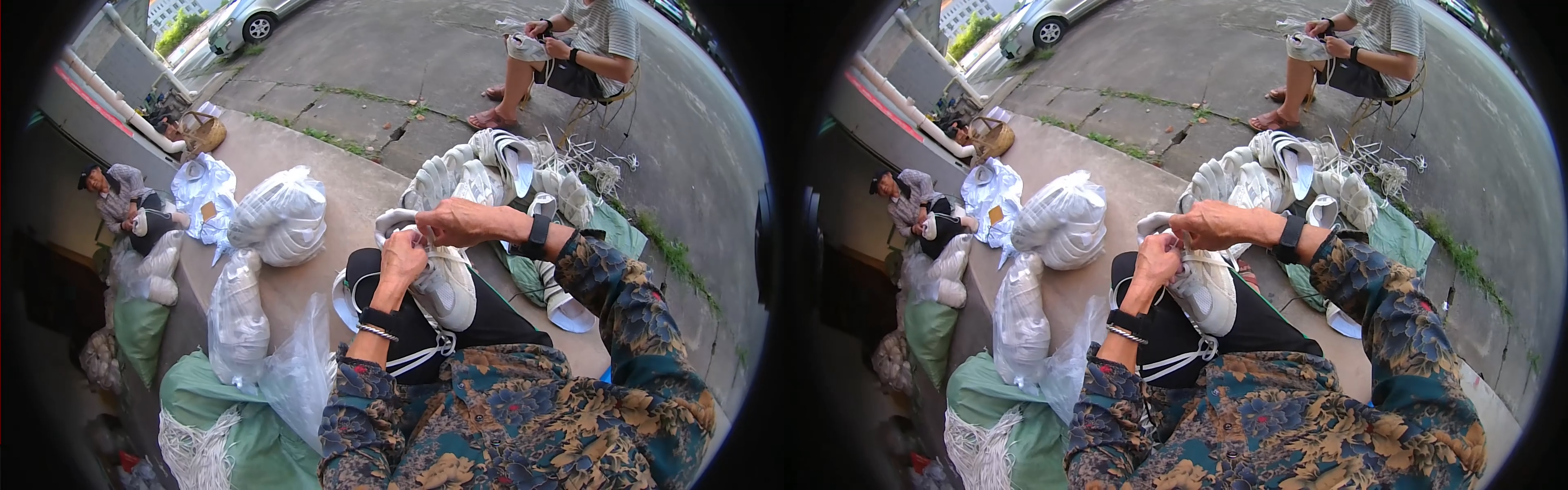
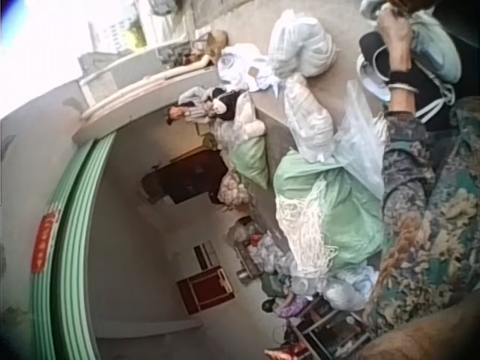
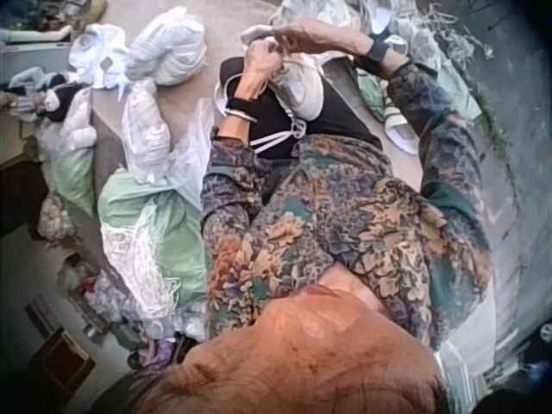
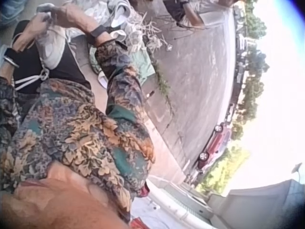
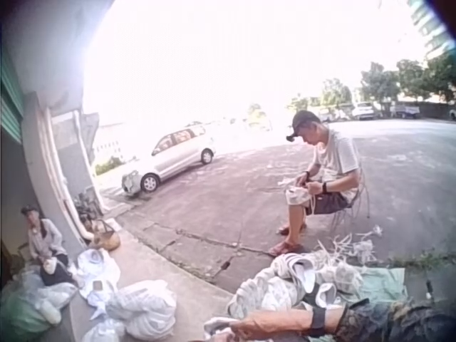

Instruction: Lacing white sneakers while sitting outdoors among piles of shoes.

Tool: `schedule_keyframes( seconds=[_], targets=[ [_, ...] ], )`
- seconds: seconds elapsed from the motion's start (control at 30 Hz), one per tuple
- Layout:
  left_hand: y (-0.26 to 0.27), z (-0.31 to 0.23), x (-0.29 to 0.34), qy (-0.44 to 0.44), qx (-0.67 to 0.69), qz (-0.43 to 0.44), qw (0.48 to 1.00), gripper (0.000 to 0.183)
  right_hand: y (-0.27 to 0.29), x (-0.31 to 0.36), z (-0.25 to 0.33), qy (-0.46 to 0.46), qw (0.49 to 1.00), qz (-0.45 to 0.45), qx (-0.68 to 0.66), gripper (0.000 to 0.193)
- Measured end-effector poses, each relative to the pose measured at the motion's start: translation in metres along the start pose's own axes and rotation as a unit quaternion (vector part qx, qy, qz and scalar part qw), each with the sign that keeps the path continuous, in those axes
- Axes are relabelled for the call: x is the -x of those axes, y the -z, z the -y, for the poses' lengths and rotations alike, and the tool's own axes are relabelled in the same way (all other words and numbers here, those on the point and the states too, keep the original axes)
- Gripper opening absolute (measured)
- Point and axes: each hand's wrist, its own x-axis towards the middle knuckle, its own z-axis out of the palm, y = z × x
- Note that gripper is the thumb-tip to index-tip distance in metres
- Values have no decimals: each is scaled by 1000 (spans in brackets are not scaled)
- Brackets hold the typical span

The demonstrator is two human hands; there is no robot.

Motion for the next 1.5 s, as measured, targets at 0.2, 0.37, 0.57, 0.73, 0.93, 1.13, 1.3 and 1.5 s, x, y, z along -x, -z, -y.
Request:
schedule_keyframes(
  seconds=[0.2, 0.37, 0.57, 0.73, 0.93, 1.13, 1.3, 1.5],
  targets=[
    [1, 0, 14, 69, 195, 26, 978, 11, -10, 1, -2, 37, 997, -69, -28, 21],
    [-8, 2, 19, -27, -133, -134, 982, 14, -9, 2, 0, 37, 996, -71, -41, 23],
    [-3, -4, 21, -37, -21, -101, 994, 14, -9, 7, -1, 37, 995, -67, -71, 22],
    [0, -13, 23, -38, -116, -96, 988, 14, -9, 9, -1, 23, 988, -77, -134, 18],
    [61, 35, 59, 30, -152, -227, 961, 5, -4, 8, -2, -45, 996, -21, -79, 19],
    [86, 61, 96, 222, 295, -107, 923, 8, -25, -7, 35, 77, 972, -204, -91, 13],
    [89, 38, 98, 150, 580, -48, 799, 10, -56, -13, 80, 66, 997, 19, 27, 19],
    [83, 50, 95, 146, 624, -71, 764, 7, 37, -12, 31, -76, 825, -223, -514, 26]
  ],
)
